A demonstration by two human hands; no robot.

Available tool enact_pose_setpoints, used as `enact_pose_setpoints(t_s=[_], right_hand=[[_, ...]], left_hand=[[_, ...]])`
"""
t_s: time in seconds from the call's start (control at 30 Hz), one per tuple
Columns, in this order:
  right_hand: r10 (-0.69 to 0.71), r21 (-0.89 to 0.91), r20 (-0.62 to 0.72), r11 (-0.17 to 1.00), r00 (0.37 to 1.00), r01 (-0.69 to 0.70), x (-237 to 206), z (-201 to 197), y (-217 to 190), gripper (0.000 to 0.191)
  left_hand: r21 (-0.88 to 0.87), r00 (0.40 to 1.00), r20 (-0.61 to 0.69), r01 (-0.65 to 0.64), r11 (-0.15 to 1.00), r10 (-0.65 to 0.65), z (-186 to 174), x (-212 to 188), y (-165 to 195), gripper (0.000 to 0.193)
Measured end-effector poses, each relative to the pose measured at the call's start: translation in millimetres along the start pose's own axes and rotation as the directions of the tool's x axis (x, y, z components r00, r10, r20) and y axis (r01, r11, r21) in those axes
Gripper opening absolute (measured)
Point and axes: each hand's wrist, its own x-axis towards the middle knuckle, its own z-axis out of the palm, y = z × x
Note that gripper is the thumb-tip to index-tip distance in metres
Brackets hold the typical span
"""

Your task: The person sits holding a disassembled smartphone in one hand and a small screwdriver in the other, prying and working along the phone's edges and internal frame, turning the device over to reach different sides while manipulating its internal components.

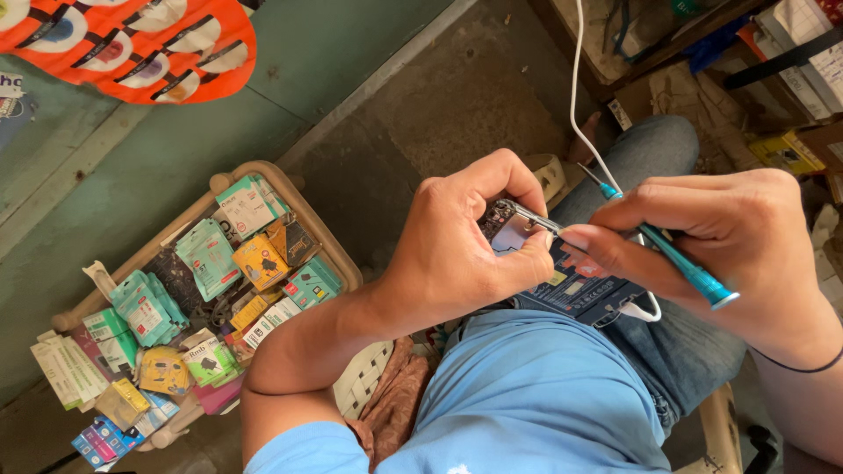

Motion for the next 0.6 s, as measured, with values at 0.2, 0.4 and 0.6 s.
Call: enact_pose_setpoints(t_s=[0.2,0.4,0.6], right_hand=[[0.023,0.093,0.026,0.995,0.999,-0.026,1.1,1.8,3.5,0.005],[-0.022,0.115,0.013,0.993,1.000,0.020,-1.5,1.3,5.3,0.007],[-0.048,0.036,-0.003,0.998,0.999,0.048,-1.3,1.8,3.9,0.009]], left_hand=[[-0.024,1.000,0.019,0.014,1.000,-0.013,-1.4,-0.9,-0.2,0.016],[-0.016,1.000,0.021,0.014,1.000,-0.014,-1.5,-1.1,1.1,0.015],[0.012,1.000,0.008,-0.001,1.000,0.000,-1.3,0.3,0.7,0.016]])
